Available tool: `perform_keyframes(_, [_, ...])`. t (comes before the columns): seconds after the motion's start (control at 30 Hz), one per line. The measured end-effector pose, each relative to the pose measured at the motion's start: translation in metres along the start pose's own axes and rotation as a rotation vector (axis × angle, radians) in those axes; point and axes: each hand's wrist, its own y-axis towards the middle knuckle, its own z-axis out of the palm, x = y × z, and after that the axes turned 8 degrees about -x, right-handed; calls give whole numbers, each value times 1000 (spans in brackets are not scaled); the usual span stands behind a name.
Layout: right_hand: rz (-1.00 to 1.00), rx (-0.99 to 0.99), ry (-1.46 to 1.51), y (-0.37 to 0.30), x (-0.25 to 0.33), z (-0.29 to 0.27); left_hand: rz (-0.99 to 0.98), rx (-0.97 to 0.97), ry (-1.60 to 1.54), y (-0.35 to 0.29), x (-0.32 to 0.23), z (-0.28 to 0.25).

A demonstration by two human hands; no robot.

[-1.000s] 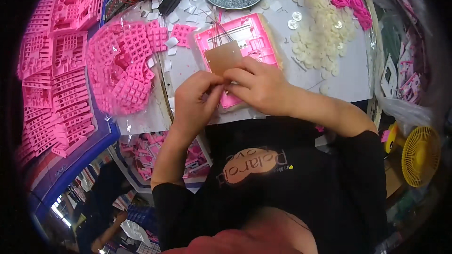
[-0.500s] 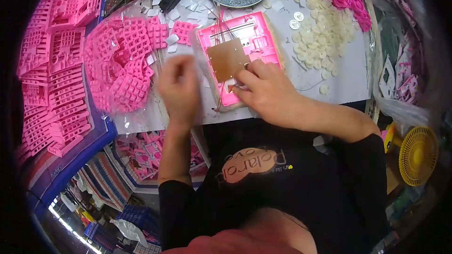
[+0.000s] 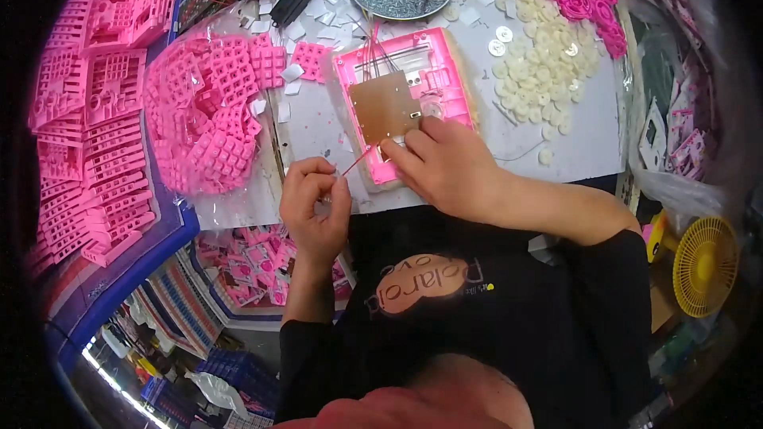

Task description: Assembling pink plastic electronic toys using a glue gun to attach internal components and decorations.

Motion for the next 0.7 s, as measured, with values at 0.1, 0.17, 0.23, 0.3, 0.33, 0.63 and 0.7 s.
perform_keyframes(0.1, [-19, 55, -25, 1, 1, -3, -124, -2, -365, 5, 9, 10])
perform_keyframes(0.17, [-39, 121, -14, 0, -4, -4, -464, 38, -708, 11, 8, 17])
perform_keyframes(0.23, [-92, 186, -27, 1, -9, -6, -624, 61, -995, 15, 11, 24])
perform_keyframes(0.3, [-148, 217, -37, 2, -13, -11, -569, 76, -922, 19, 11, 22])
perform_keyframes(0.33, [-162, 217, -26, 2, -14, -13, -543, 85, -886, 21, 10, 22])
perform_keyframes(0.63, [25, -191, 247, -15, -18, -27, 142, 239, -202, 21, -12, 22])
perform_keyframes(0.7, [64, -209, 343, -16, -22, -25, 278, 247, -117, 19, -17, 31])
